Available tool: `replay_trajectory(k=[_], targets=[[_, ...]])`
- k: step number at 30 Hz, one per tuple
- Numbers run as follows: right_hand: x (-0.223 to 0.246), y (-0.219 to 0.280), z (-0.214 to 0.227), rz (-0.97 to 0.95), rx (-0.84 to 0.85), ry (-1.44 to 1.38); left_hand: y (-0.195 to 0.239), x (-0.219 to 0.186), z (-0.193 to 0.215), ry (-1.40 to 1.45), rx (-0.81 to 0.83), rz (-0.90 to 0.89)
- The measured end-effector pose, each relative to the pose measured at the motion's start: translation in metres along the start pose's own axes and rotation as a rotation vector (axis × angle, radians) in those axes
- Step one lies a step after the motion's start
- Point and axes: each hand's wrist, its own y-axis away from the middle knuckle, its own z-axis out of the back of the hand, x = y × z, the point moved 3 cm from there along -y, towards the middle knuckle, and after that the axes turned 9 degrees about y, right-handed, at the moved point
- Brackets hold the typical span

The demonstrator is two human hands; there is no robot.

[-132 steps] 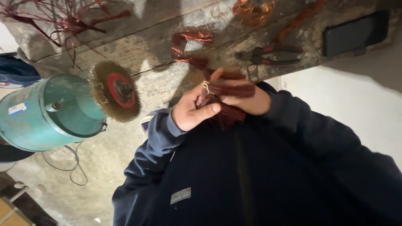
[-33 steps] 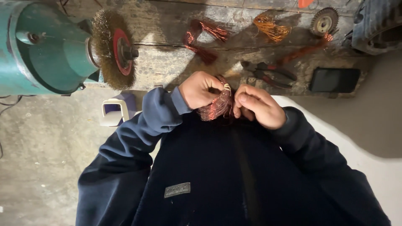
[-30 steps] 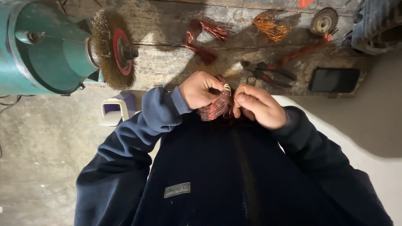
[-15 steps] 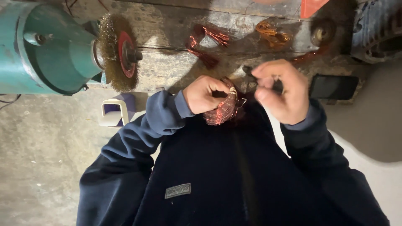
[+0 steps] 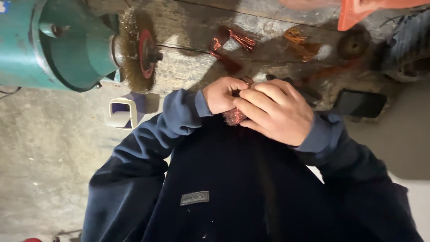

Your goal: Organizing, winding, and tying bundles of copper wire coils at a workshop workbench.

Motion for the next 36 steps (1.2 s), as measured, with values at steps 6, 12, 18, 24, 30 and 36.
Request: replay_trajectory(k=[6,12,18,24,30,36], targets=[[0.015,-0.012,-0.004,0.083,-0.212,0.144,0.021,0.038,0.018,0.229,-0.003,-0.030],[0.010,-0.029,-0.027,0.072,-0.273,0.066,0.048,0.038,0.012,0.463,-0.262,-0.085],[-0.005,-0.045,-0.056,0.231,-0.328,-0.069,0.064,0.006,0.003,0.665,-0.475,-0.153],[-0.010,-0.038,-0.080,0.282,-0.423,-0.102,0.075,0.013,0.007,0.520,-0.413,-0.251],[-0.020,-0.015,-0.080,0.300,-0.424,-0.098,0.067,0.016,0.007,0.496,-0.368,-0.199],[-0.007,0.008,-0.048,0.393,-0.363,0.259,0.065,0.019,0.013,0.538,-0.388,-0.218]])
